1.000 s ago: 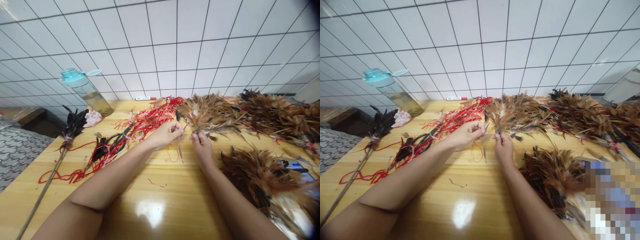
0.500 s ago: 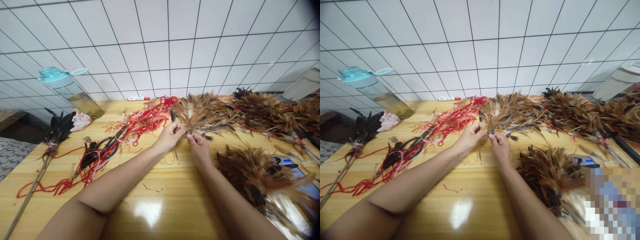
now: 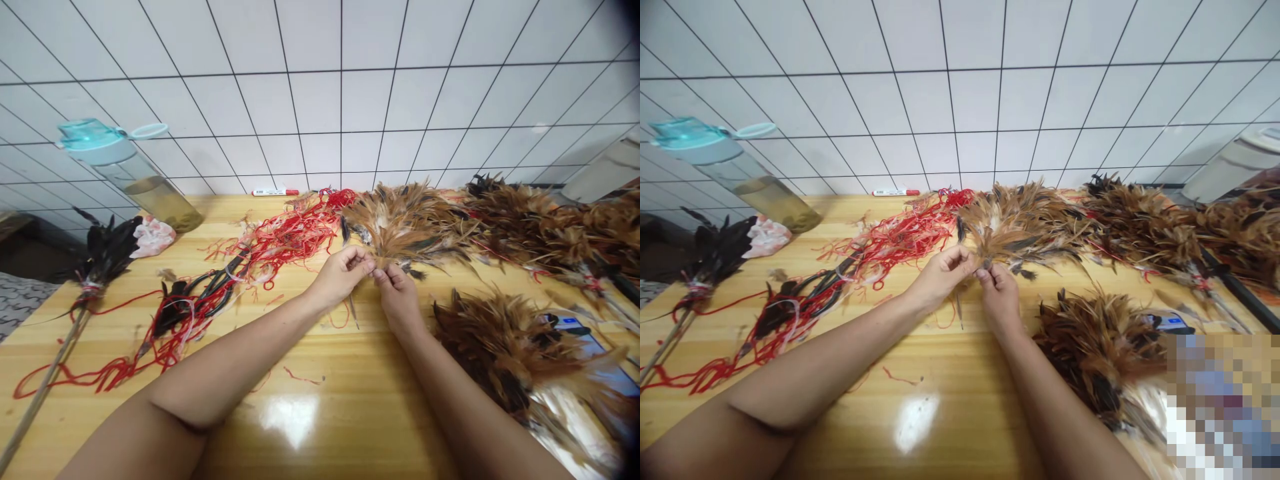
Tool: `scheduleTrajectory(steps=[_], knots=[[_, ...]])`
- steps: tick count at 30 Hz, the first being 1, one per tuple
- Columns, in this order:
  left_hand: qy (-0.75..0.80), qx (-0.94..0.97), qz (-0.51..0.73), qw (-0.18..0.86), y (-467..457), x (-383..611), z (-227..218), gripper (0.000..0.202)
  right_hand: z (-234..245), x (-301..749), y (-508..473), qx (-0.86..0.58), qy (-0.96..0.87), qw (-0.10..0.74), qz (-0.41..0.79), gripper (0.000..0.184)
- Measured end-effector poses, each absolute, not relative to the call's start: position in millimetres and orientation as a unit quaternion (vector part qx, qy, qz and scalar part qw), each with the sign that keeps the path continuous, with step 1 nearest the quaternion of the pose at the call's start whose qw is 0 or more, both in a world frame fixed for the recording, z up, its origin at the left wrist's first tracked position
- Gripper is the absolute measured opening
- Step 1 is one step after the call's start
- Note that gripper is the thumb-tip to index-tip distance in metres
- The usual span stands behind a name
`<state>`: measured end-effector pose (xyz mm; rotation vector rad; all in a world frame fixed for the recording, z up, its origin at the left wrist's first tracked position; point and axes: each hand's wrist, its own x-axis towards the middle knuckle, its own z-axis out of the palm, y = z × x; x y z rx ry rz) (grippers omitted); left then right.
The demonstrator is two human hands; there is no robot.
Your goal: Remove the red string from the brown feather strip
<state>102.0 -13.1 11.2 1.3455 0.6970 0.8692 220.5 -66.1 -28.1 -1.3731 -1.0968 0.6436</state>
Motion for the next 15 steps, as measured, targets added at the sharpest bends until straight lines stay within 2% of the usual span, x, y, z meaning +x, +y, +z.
scheduleTrajectory(steps=[15], knots=[[0.28,0.537,0.35,0.715,-13.7,100.0,5.4,0.036,-26.9,220.5,-66.5,-0.576,-0.522,0.576,0.252,0.022]])
